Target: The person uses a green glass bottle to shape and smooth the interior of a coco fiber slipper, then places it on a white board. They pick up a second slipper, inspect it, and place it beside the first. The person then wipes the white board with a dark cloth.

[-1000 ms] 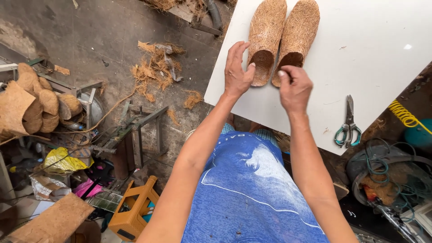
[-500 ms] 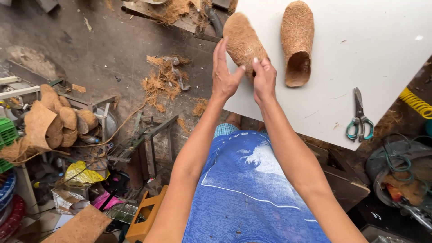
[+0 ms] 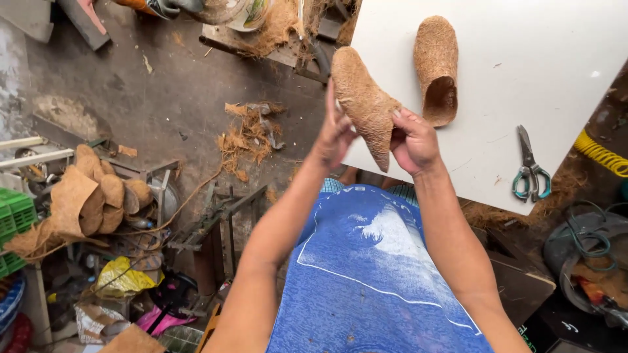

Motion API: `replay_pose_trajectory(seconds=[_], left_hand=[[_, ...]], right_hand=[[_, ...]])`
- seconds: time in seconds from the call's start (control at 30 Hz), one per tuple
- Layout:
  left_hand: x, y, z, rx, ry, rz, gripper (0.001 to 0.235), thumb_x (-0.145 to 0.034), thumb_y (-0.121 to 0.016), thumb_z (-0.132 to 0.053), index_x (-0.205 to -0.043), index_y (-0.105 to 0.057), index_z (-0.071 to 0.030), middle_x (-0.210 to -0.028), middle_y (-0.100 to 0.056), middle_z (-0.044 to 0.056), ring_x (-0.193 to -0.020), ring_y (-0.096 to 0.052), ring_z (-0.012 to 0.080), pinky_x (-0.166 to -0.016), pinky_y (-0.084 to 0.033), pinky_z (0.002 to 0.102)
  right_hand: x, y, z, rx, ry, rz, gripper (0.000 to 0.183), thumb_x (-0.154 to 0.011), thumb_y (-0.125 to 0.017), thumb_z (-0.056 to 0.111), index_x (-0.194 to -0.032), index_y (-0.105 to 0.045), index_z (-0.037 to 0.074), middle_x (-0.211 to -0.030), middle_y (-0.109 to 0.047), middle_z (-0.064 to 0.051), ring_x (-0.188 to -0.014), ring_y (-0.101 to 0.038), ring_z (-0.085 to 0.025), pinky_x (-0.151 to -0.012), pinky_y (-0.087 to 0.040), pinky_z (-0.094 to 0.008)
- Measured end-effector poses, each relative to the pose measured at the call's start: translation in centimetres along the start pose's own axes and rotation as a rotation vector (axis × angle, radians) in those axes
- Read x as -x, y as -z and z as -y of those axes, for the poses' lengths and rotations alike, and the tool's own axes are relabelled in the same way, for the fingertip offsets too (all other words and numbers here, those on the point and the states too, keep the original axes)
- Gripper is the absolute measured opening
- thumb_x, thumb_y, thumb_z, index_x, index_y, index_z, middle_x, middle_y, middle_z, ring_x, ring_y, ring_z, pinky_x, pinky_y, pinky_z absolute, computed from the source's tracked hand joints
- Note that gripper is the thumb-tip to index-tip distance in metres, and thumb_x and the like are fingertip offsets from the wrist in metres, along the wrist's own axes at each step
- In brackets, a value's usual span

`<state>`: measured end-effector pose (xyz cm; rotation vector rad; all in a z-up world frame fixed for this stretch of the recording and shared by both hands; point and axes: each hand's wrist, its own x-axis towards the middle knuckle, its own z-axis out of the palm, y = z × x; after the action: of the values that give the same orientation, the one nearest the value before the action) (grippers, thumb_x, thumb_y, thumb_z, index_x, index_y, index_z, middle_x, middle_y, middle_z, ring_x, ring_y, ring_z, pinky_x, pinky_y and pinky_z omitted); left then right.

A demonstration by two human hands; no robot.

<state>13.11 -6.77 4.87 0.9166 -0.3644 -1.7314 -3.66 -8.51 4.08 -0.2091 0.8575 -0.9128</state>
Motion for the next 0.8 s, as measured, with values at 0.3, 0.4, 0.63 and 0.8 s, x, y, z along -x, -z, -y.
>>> replay_pose_trajectory(seconds=[0.3, 0.4, 0.63, 0.8], left_hand=[[-2.9, 1.9, 7.8, 0.278, -0.014, -0.081, 0.061, -0.096, -0.07, -0.048, -0.146, -0.051, -0.018, -0.132, -0.061, 0.02, -0.119, -0.061, 0.0371, -0.103, -0.046, 0.058], [-0.8, -1.8, 5.2, 0.238, 0.059, -0.084, 0.061, -0.094, -0.072, -0.051, -0.139, -0.054, -0.013, -0.12, -0.068, 0.016, -0.108, -0.068, 0.0306, -0.097, -0.052, 0.053], [0.0, -2.1, 4.8, 0.182, 0.147, -0.169, 0.063, -0.091, -0.076, -0.048, -0.133, -0.052, -0.008, -0.108, -0.07, 0.019, -0.095, -0.072, 0.0298, -0.085, -0.059, 0.05], [1.3, -4.9, 0.9, -0.091, 0.256, -0.2, 0.1, -0.082, -0.071, -0.06, -0.152, -0.028, -0.002, -0.137, -0.047, 0.037, -0.123, -0.054, 0.0476, -0.097, -0.049, 0.064]], right_hand=[[6.5, -2.8, 4.1, 1.368, 0.923, -0.165, 0.033, -0.096, -0.076, 0.015, -0.121, -0.063, -0.002, -0.092, -0.055, -0.014, -0.079, -0.054, -0.026, -0.069, -0.052, -0.04], [4.9, -3.1, 4.6, 1.489, 1.245, -0.007, 0.036, -0.101, -0.069, 0.022, -0.126, -0.065, -0.002, -0.112, -0.06, -0.018, -0.106, -0.063, -0.037, -0.09, -0.053, -0.045], [3.8, -0.2, 4.0, 1.637, 1.223, -0.03, 0.013, -0.094, -0.071, 0.0, -0.1, -0.077, 0.01, -0.079, -0.061, -0.002, -0.072, -0.066, -0.024, -0.068, -0.055, -0.034], [4.6, -1.9, 4.4, 1.391, 1.031, 0.011, 0.011, -0.093, -0.075, 0.001, -0.096, -0.078, 0.011, -0.074, -0.065, -0.007, -0.072, -0.068, -0.032, -0.066, -0.054, -0.039]])
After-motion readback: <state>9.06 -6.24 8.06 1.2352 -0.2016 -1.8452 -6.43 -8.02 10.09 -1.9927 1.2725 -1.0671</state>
